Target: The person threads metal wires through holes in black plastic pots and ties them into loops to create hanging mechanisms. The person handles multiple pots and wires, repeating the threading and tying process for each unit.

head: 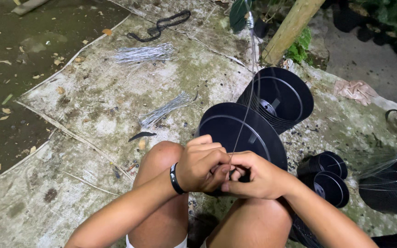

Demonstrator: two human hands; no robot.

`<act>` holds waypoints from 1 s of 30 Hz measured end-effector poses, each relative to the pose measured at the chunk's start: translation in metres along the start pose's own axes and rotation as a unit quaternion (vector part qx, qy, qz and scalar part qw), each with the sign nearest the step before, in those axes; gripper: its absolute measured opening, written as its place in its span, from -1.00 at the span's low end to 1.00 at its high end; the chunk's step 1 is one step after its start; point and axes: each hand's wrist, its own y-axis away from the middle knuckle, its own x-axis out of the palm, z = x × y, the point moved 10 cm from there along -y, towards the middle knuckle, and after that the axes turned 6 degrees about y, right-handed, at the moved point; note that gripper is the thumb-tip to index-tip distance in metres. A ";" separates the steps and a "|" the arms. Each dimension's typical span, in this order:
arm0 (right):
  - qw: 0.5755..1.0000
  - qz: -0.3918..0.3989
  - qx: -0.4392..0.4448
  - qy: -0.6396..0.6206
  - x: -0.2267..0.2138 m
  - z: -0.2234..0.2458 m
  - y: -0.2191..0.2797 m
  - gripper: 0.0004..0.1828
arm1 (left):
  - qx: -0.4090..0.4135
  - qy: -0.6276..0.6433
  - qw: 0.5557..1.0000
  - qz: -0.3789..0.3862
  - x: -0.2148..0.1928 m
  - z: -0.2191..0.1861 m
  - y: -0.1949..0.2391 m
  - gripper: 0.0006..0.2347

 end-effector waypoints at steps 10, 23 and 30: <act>0.997 0.046 0.046 -0.049 -0.002 -0.019 0.000 -0.85 | -0.015 0.017 1.000 0.012 -0.001 0.003 -0.002 -0.89; 0.984 0.068 -0.114 0.116 -0.007 0.033 -0.012 -0.87 | 0.000 0.038 0.999 -0.014 -0.005 0.008 0.003 -0.86; 0.971 0.036 -0.130 0.195 -0.008 0.043 -0.011 -0.80 | -0.018 0.056 0.998 -0.030 -0.003 0.018 0.009 -0.85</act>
